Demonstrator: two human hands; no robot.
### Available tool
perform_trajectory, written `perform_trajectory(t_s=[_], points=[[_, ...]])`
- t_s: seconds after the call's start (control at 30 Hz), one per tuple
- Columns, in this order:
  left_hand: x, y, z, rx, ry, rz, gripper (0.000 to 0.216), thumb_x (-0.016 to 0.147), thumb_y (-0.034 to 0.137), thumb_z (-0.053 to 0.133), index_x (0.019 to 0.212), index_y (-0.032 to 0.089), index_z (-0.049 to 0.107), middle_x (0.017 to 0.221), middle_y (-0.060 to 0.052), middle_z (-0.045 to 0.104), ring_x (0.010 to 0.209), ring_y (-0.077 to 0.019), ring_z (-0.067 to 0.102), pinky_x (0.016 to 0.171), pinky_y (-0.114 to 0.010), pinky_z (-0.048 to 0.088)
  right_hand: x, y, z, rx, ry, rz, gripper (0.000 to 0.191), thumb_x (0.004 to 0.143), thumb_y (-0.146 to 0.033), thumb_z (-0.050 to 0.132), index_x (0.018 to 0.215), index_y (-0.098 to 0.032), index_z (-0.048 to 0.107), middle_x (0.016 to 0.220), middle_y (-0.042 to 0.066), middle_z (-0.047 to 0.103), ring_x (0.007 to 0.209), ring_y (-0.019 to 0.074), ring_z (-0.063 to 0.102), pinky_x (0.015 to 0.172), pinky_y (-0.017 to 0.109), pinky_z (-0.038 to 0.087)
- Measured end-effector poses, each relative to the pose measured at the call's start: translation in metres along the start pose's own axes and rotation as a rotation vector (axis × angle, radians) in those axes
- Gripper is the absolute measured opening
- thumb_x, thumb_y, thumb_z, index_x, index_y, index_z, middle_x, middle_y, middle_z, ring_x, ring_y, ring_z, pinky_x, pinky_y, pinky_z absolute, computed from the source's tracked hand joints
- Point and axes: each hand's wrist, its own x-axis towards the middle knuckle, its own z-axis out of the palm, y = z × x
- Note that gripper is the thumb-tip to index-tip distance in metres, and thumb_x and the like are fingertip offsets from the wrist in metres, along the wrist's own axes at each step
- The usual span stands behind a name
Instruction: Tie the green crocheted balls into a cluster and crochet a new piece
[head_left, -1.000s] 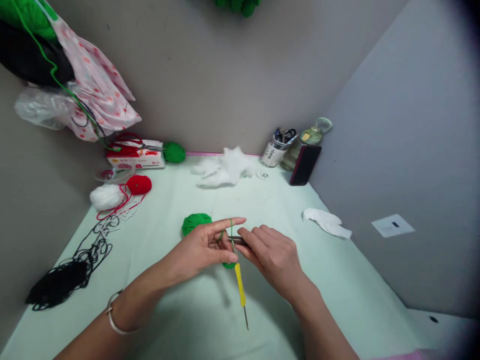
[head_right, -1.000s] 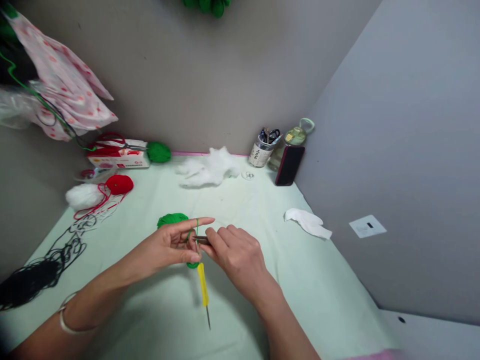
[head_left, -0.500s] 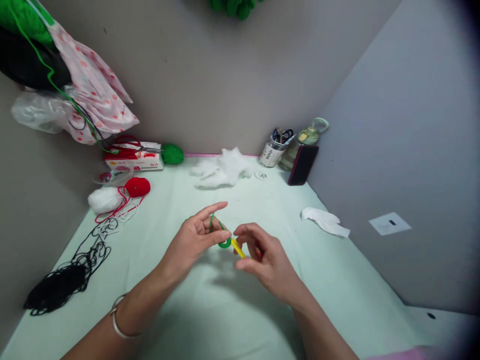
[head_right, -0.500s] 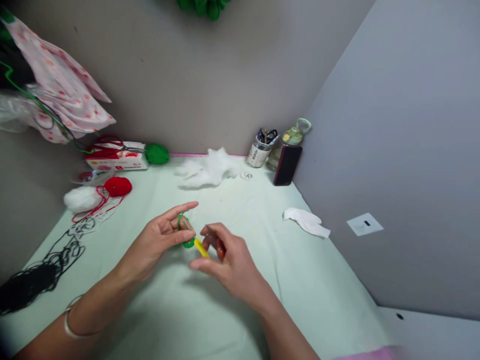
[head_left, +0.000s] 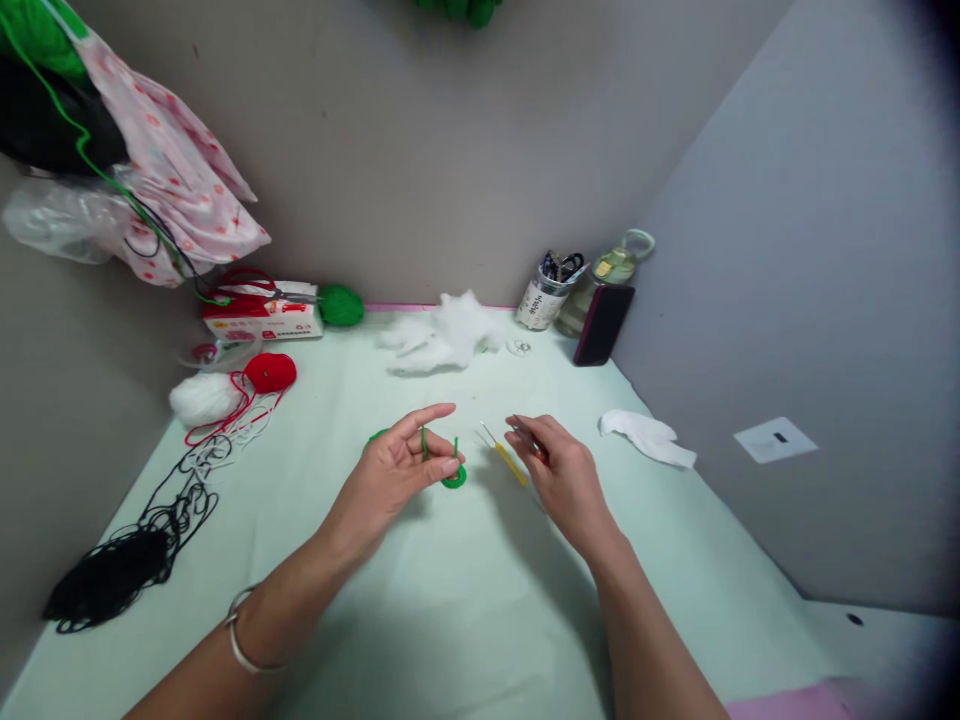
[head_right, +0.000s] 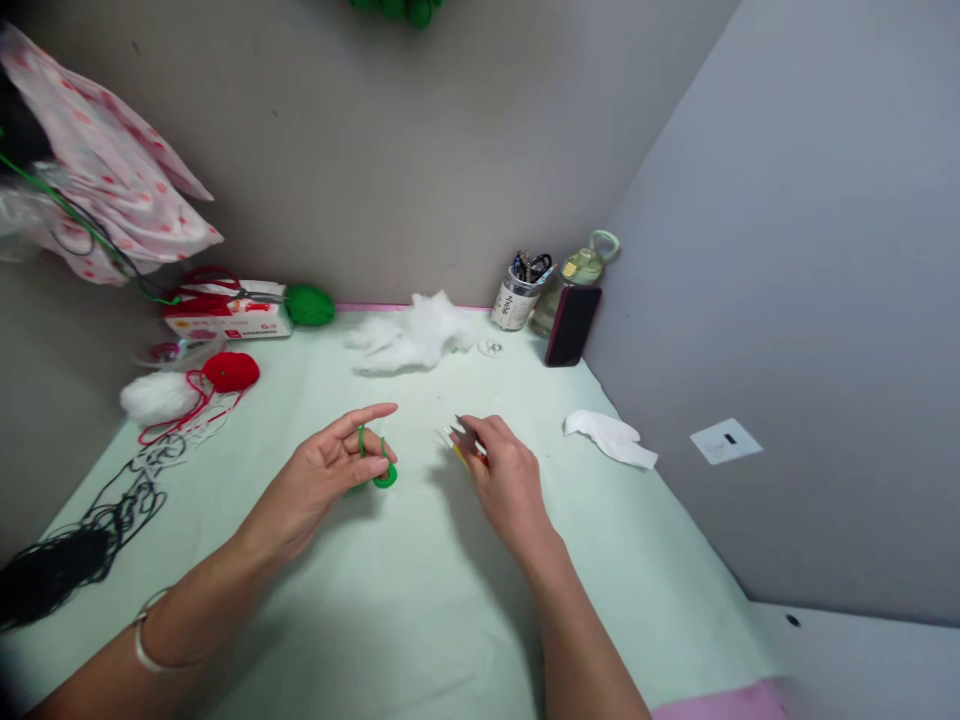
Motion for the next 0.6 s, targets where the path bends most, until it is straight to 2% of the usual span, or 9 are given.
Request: perform_trajectory(t_s=[0.13, 0.2, 0.27, 0.43, 0.6], points=[[0.000, -0.007, 0.006, 0.042, -0.052, -0.031, 0.059, 0.077, 0.024, 0.079, 0.131, 0.019, 0.056, 0.077, 0.003, 0.064, 0.075, -0.0131, 0.061, 0.078, -0.028, 0.045, -0.013, -0.018, 0.009, 0.396, -0.219, -0.114, 0.016, 0.090, -0.035, 0.068, 0.099, -0.023, 0.071, 0.087, 0.001, 0.062, 0.061, 0.0112, 0.042, 0.057, 0.027, 0.035], [0.000, -0.011, 0.008, 0.045, -0.075, -0.041, 0.055, 0.078, 0.025, 0.079, 0.128, 0.020, 0.058, 0.078, 0.003, 0.063, 0.076, -0.0133, 0.060, 0.078, -0.029, 0.045, -0.017, -0.023, 0.014, 0.419, -0.203, -0.177, 0.009, 0.089, -0.030, 0.069, 0.090, -0.021, 0.070, 0.083, 0.001, 0.061, 0.062, 0.0110, 0.043, 0.058, 0.027, 0.034], [-0.001, -0.014, 0.008, 0.038, -0.085, -0.041, 0.049, 0.080, 0.028, 0.078, 0.125, 0.020, 0.060, 0.081, 0.002, 0.063, 0.078, -0.0136, 0.059, 0.079, -0.029, 0.044, -0.019, -0.025, 0.018, 0.385, -0.134, -0.203, 0.013, 0.091, -0.027, 0.066, 0.080, -0.020, 0.067, 0.078, 0.000, 0.059, 0.065, 0.0115, 0.045, 0.059, 0.027, 0.034], [-0.003, -0.013, 0.008, 0.013, -0.071, -0.035, 0.036, 0.087, 0.033, 0.071, 0.120, 0.021, 0.064, 0.089, -0.001, 0.065, 0.083, -0.0145, 0.057, 0.080, -0.028, 0.042, -0.017, -0.026, 0.018, 0.444, -0.073, -0.064, 0.021, 0.087, -0.027, 0.070, 0.071, -0.019, 0.060, 0.070, -0.002, 0.054, 0.060, 0.0106, 0.038, 0.057, 0.028, 0.031], [-0.005, -0.014, 0.012, -0.018, -0.072, -0.047, 0.031, 0.086, 0.034, 0.072, 0.112, 0.020, 0.065, 0.089, -0.002, 0.065, 0.082, -0.0147, 0.058, 0.079, -0.028, 0.043, -0.017, -0.029, 0.020, 0.509, -0.088, 0.005, 0.025, 0.087, -0.031, 0.070, 0.069, -0.020, 0.055, 0.067, -0.003, 0.049, 0.061, 0.0112, 0.037, 0.058, 0.027, 0.033]])
